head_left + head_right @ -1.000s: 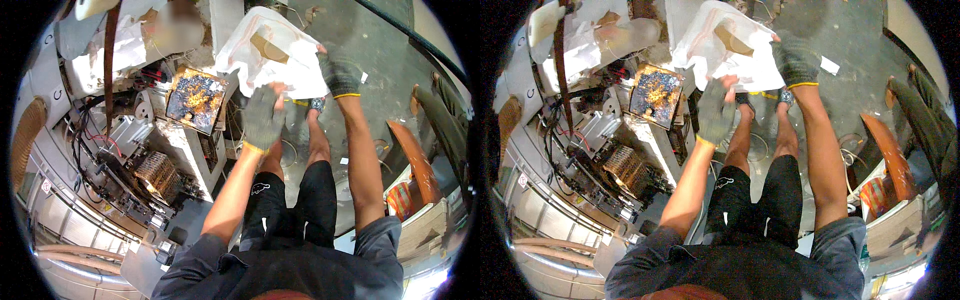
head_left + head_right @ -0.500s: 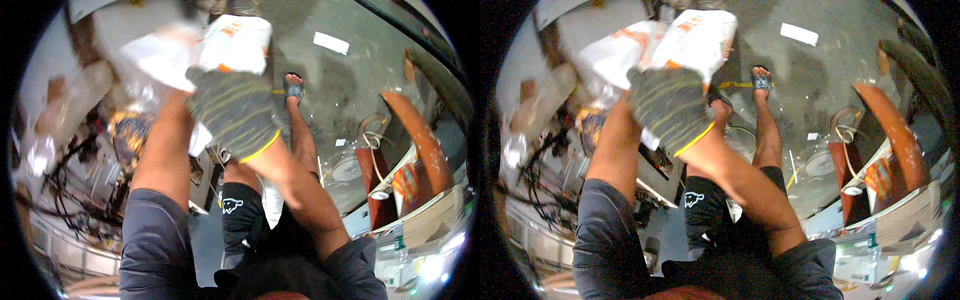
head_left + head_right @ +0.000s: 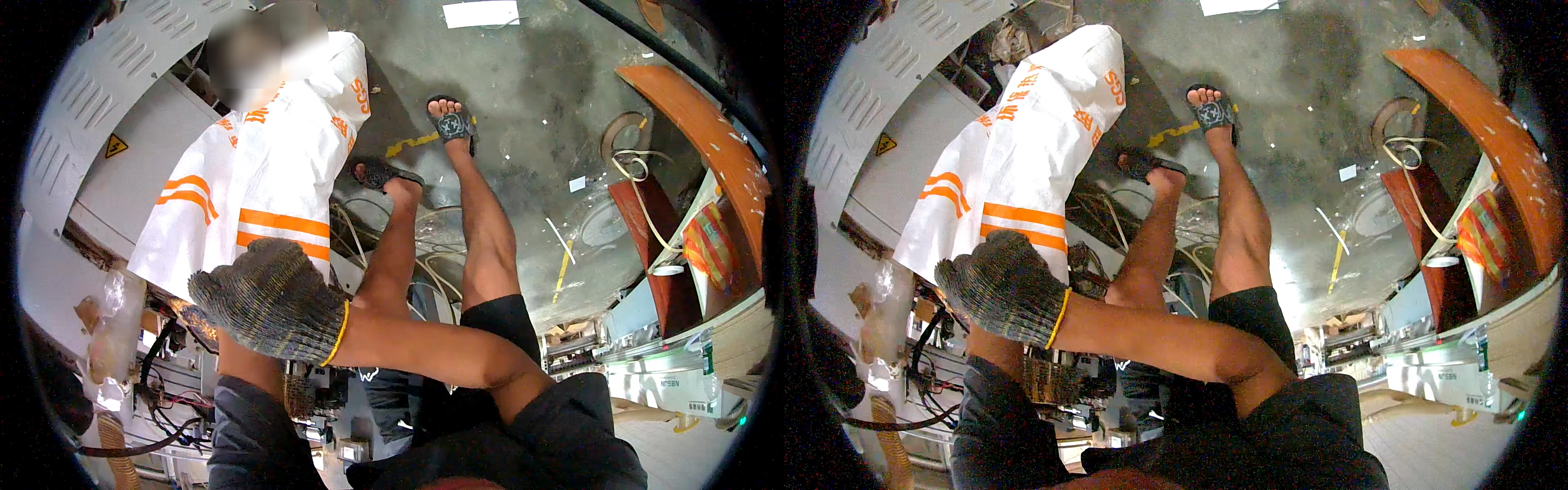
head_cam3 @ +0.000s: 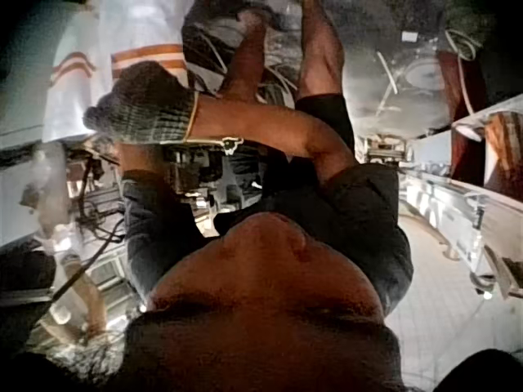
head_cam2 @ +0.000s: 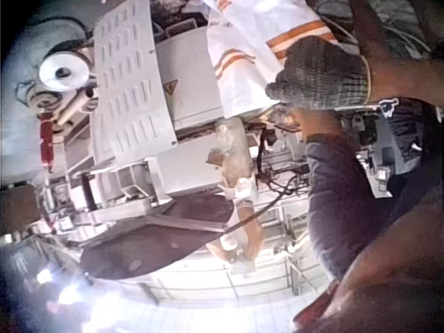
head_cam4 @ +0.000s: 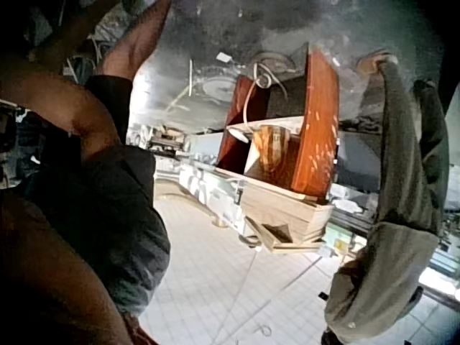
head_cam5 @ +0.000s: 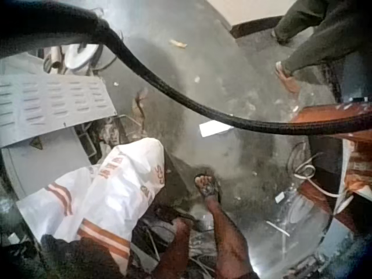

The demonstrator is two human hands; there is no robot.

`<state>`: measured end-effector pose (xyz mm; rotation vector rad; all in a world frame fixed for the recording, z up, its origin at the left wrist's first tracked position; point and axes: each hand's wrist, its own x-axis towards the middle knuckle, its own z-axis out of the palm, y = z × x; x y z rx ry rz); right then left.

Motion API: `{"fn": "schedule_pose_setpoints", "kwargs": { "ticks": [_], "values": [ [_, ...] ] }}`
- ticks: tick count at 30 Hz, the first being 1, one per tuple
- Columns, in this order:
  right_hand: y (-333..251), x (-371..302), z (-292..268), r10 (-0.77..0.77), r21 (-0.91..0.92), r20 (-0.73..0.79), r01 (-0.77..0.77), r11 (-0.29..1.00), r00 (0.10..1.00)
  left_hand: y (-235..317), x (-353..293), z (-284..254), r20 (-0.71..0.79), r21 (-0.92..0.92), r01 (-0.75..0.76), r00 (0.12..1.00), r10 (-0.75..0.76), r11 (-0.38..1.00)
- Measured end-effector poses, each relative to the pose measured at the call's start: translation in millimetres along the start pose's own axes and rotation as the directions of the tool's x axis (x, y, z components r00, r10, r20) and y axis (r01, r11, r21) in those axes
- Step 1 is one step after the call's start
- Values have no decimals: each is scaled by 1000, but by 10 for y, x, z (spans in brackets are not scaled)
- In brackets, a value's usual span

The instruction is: The person cleans a machine surface with a white cloth, then picks up and stacks several large wooden panels in a workshop.

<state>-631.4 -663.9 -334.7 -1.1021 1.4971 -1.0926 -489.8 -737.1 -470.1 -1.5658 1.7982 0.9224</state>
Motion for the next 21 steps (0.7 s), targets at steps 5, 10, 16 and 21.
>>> {"fn": "schedule_pose_setpoints", "kwargs": {
  "ticks": [5, 10, 16, 21],
  "values": [
    [-54, 54, 51, 118, -110, -110, -130, 985, 987, -40, 12, 33, -11, -12, 4, 1000, -5, 1000],
    [18, 108, -81, -15, 0, -29, 15, 1000, 999, -11, 54, 53, -23, -30, -5, 1000, 5, 1000],
    [10, 146, -87, -48, -96, -51, 43, 994, 998, 3, 54, 64, -42, -33, -12, 999, 10, 999],
    [62, 95, -20, -108, -111, -53, 101, 989, 993, 20, 64, 88, -40, -33, -25, 999, 23, 999]
  ]
}}
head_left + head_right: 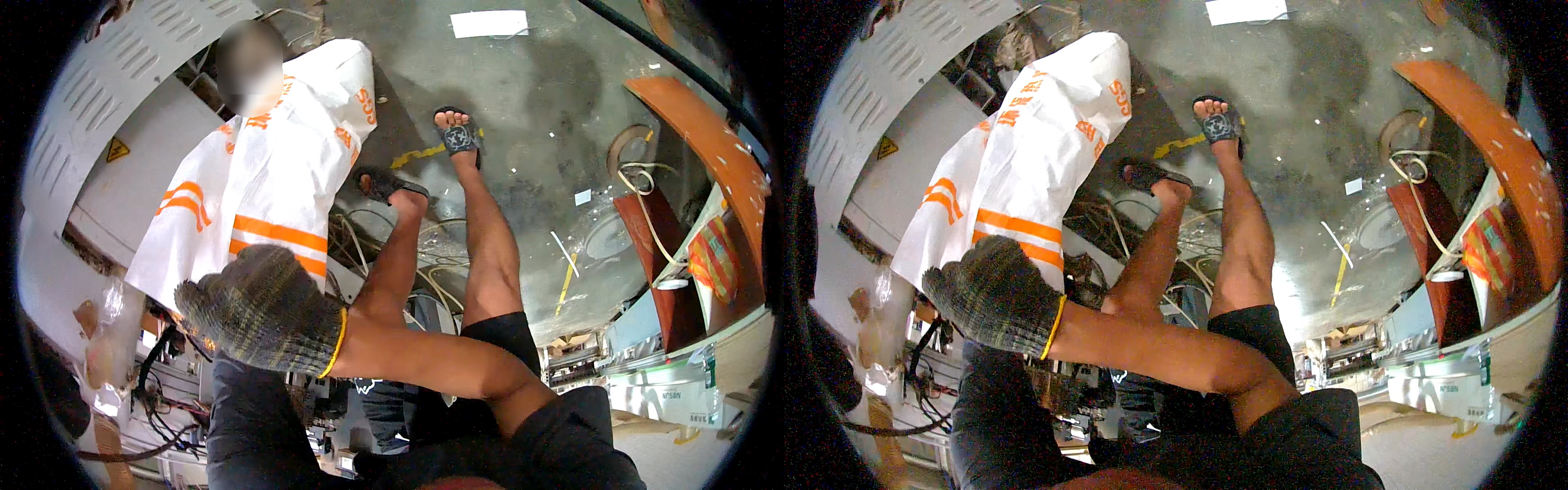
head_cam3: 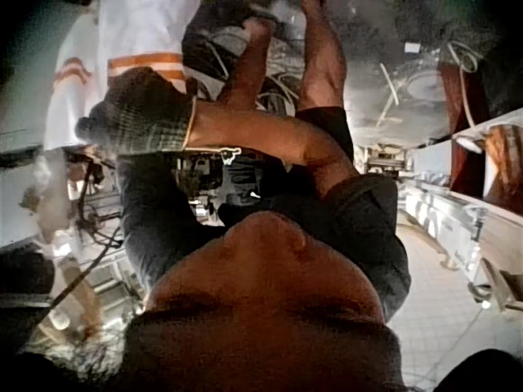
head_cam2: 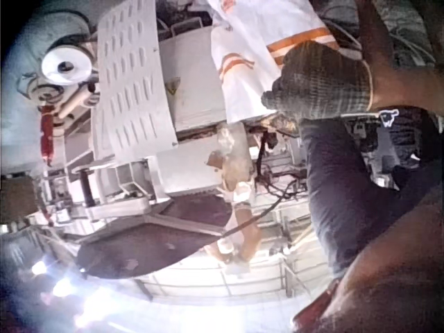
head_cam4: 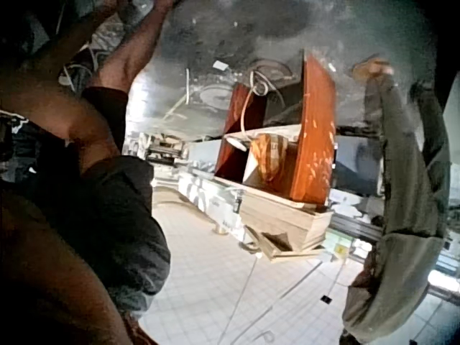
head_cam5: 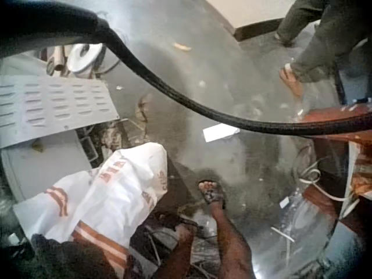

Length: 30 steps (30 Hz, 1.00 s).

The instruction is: The person cleans a machine surface with a white cloth, then picks up and stacks several large wooden panels in a workshop.

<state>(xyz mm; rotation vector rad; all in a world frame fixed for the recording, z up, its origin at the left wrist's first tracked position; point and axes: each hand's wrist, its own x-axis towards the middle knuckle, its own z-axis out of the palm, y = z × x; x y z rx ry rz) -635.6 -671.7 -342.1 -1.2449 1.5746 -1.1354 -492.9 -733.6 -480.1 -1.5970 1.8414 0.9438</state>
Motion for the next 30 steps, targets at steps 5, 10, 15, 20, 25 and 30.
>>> {"fn": "schedule_pose_setpoints", "kwargs": {
  "ticks": [5, 10, 15, 20, 25, 30],
  "values": [
    [7, 19, -80, 37, 91, 17, -38, 995, 999, -54, -21, 28, 9, 4, 7, 1000, -7, 1000],
    [-13, 26, -31, 28, 120, 11, -29, 992, 1000, -129, -32, -17, 11, 23, 20, 1000, -20, 1000],
    [-26, 36, -24, 35, 134, 5, -35, 990, 999, -124, 2, -4, 18, 25, 10, 1000, -10, 1000],
    [-24, 45, 16, 42, 140, -1, -42, 989, 999, -169, 25, -24, 23, 37, 4, 1000, -5, 999],
    [-37, 49, 42, 47, 139, 6, -47, 989, 999, -177, 70, 16, 36, 41, -7, 999, 5, 999],
    [-53, 39, 47, 39, 139, 19, -42, 989, 999, -170, 81, -14, 25, 42, -9, 1000, 8, 999]
  ]
}}
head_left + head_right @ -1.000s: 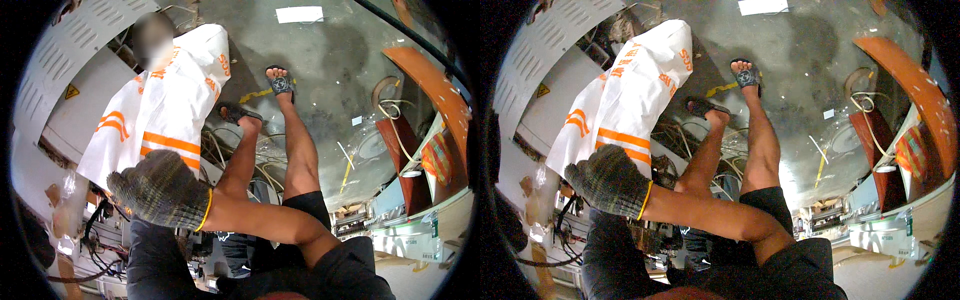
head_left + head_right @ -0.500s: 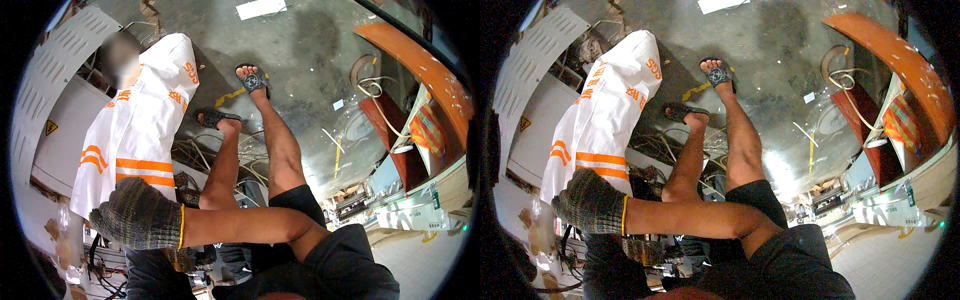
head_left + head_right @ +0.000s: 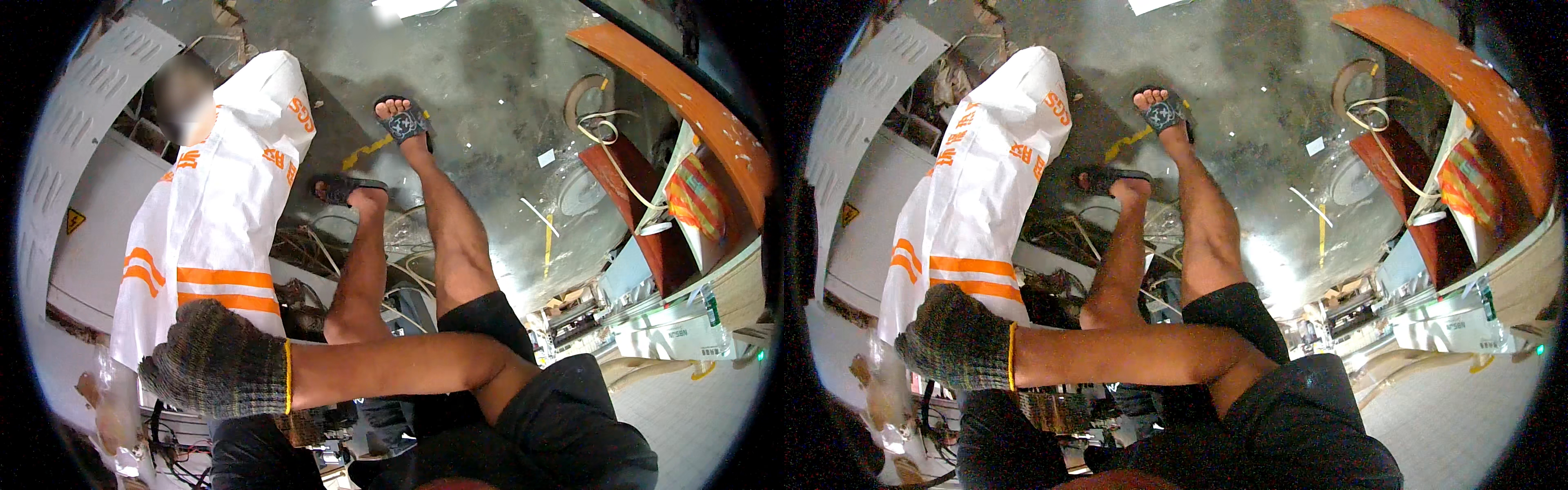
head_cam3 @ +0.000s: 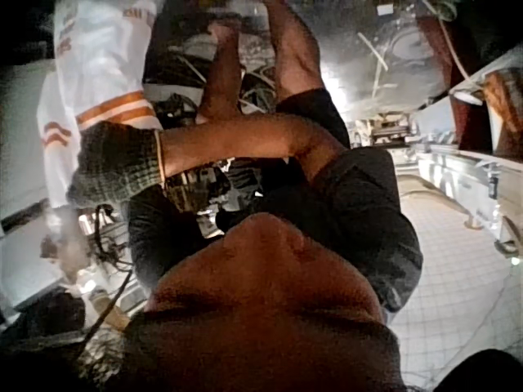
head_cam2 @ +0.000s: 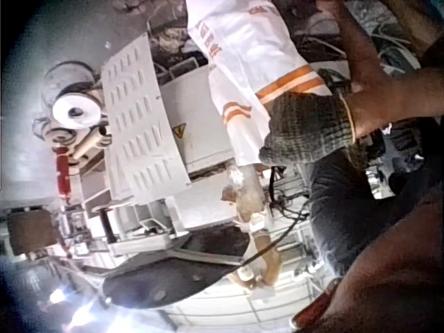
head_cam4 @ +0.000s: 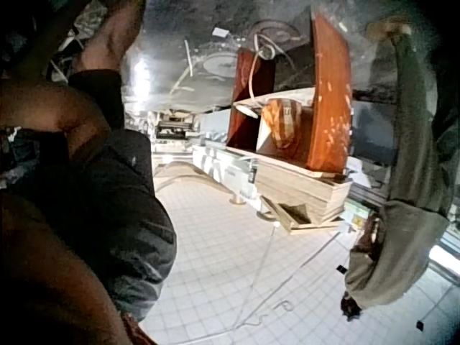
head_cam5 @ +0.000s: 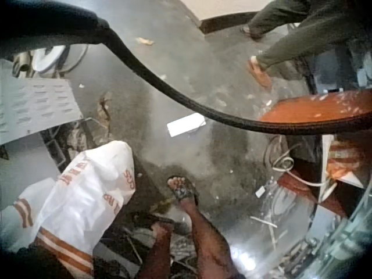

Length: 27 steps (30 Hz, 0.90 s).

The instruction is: The person cleans a machine surface with a white cloth, then picks up and stacks several large wooden panels in a workshop.

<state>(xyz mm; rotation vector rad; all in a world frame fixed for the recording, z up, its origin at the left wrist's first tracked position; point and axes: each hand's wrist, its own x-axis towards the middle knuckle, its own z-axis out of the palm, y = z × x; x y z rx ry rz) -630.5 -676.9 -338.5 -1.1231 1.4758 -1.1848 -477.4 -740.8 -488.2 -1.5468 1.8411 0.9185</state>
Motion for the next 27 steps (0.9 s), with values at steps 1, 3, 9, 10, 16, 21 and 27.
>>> {"fn": "schedule_pose_setpoints", "kwargs": {
  "ticks": [1, 3, 9, 10, 16, 21, 27],
  "values": [
    [-17, -10, -21, -4, -4, 6, 4, 1000, 1000, 12, -5, -7, -7, -1, -1, 1000, 1, 1000],
    [-69, -6, 9, -6, 4, 11, 6, 1000, 1000, -8, -39, -52, -13, 6, 3, 1000, -3, 1000],
    [-74, -69, -12, -20, -115, 89, 30, 993, 996, 8, -65, -64, -48, -5, 0, 999, 0, 1000],
    [-78, -67, -50, -28, -168, 118, 47, 985, 993, 31, -53, -82, -56, -5, -3, 998, 3, 1000],
    [-58, -41, -453, 25, -512, 369, 181, 840, 929, 162, 330, 89, -50, -123, -3, 999, -3, 992],
    [-483, 110, -685, -136, -432, 245, 233, 871, 960, -161, 209, -80, -73, -313, 115, 987, -145, 943],
    [-932, 146, -921, -181, -398, 45, 184, 899, 982, -397, -269, -52, -100, -636, 168, 950, -297, 753]
  ]
}}
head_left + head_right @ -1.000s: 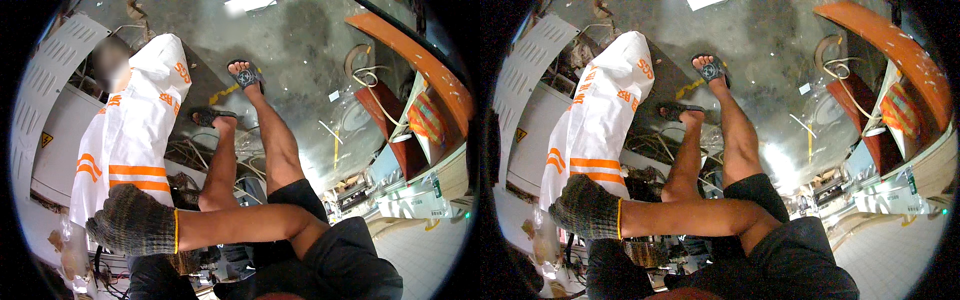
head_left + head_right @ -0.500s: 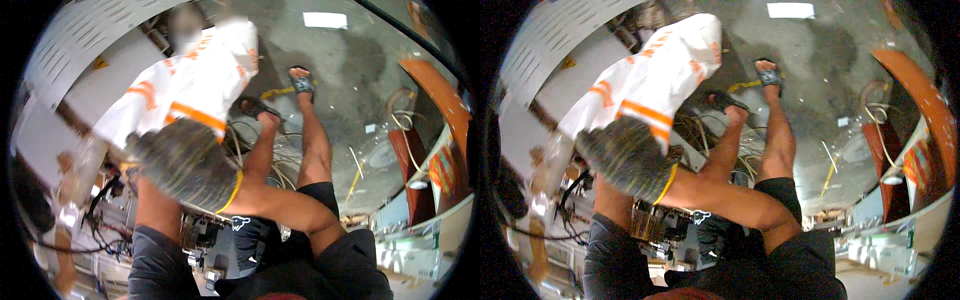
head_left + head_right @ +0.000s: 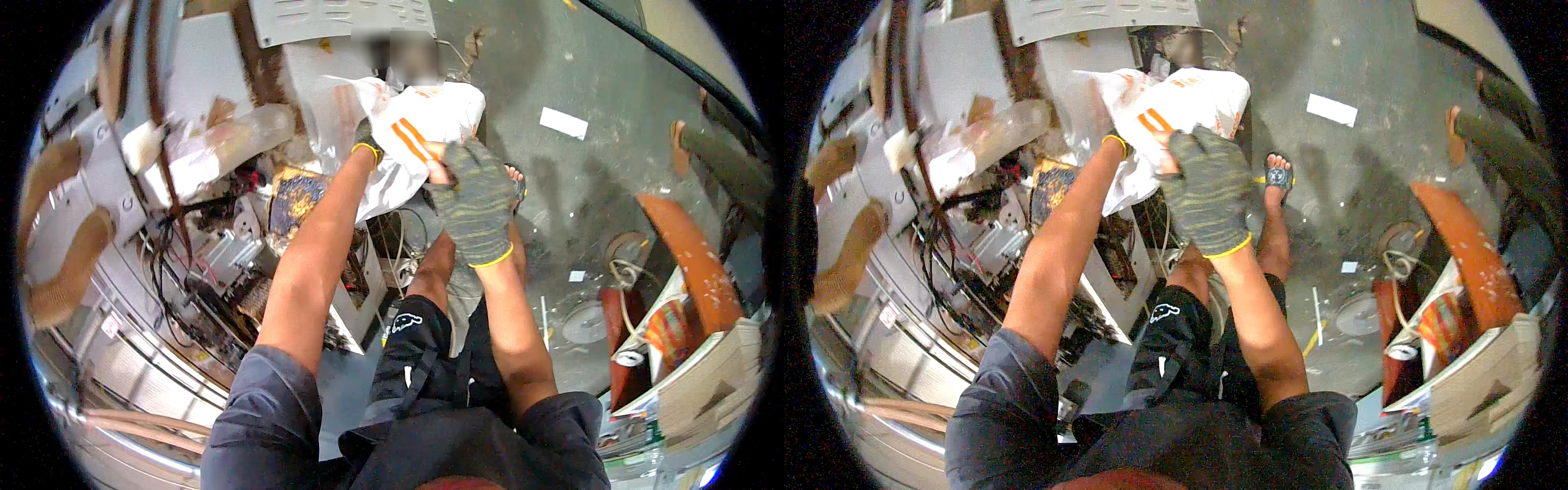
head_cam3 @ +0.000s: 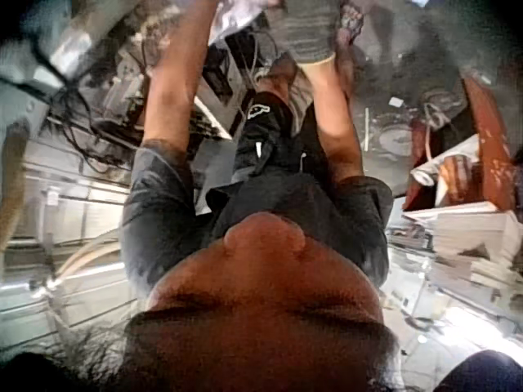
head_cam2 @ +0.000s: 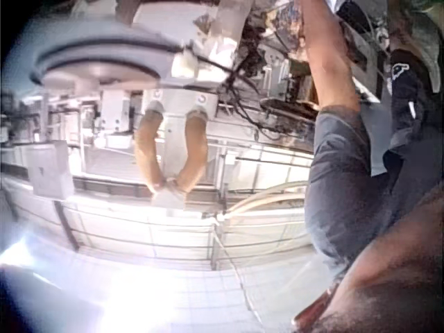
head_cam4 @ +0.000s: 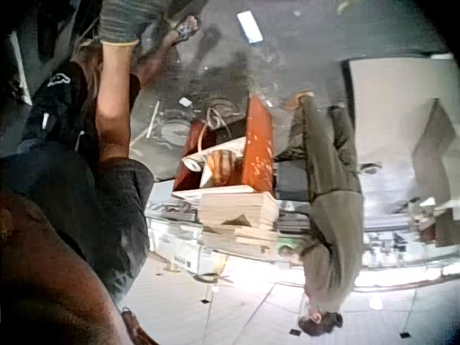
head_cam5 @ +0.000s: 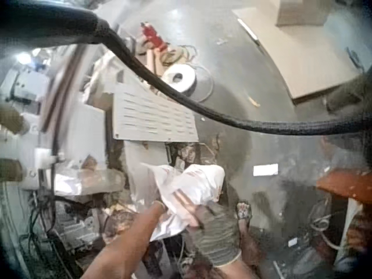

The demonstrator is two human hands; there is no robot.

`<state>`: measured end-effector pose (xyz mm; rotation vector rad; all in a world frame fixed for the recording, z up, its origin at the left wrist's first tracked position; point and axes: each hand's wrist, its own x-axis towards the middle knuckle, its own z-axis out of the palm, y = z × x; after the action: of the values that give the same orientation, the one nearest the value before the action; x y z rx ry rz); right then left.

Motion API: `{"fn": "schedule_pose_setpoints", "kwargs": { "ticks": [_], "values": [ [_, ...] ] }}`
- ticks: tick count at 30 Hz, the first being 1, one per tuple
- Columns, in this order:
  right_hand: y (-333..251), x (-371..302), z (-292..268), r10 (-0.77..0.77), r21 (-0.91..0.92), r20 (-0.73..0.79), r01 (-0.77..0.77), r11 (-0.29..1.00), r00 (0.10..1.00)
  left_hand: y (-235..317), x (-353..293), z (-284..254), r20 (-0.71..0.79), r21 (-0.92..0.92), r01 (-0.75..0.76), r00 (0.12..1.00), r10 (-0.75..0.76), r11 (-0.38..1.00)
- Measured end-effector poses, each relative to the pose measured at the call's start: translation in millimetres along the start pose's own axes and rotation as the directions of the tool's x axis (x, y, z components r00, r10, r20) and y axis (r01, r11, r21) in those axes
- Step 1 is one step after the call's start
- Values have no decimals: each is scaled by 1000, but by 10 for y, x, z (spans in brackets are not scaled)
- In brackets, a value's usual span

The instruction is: The person cleans a machine surface with a white cloth, then picks up and stacks several large wooden panels in a workshop.

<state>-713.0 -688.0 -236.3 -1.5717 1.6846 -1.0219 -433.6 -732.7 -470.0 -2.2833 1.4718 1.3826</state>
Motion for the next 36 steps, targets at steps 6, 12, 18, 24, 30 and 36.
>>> {"fn": "schedule_pose_setpoints", "kwargs": {
  "ticks": [6, 12, 18, 24, 30, 36],
  "values": [
    [-294, -302, -353, 237, 76, 169, -252, 965, 957, 220, -1080, -230, -225, -166, 130, 960, -166, 977],
    [-741, -440, -519, 194, 205, 446, -311, 928, 874, 176, -1996, -568, -361, -33, 25, 932, -36, 999],
    [-1136, -262, -238, -86, 346, 554, -136, 928, 828, 367, -2978, -1017, -370, -590, -189, 927, -56, 785],
    [-2101, -448, 141, -210, 432, 681, -152, 889, 702, 420, -4381, -1149, -613, -439, -523, 769, 182, 731],
    [-2920, -1405, 603, -164, 425, 817, -385, 819, 553, -21, -5535, -1118, -635, -753, -528, 739, -225, 393],
    [-3792, -2486, 1244, -310, 431, 893, -416, 801, 327, -907, -6091, -1110, -741, -670, -454, 369, -561, 587]
  ]
}}
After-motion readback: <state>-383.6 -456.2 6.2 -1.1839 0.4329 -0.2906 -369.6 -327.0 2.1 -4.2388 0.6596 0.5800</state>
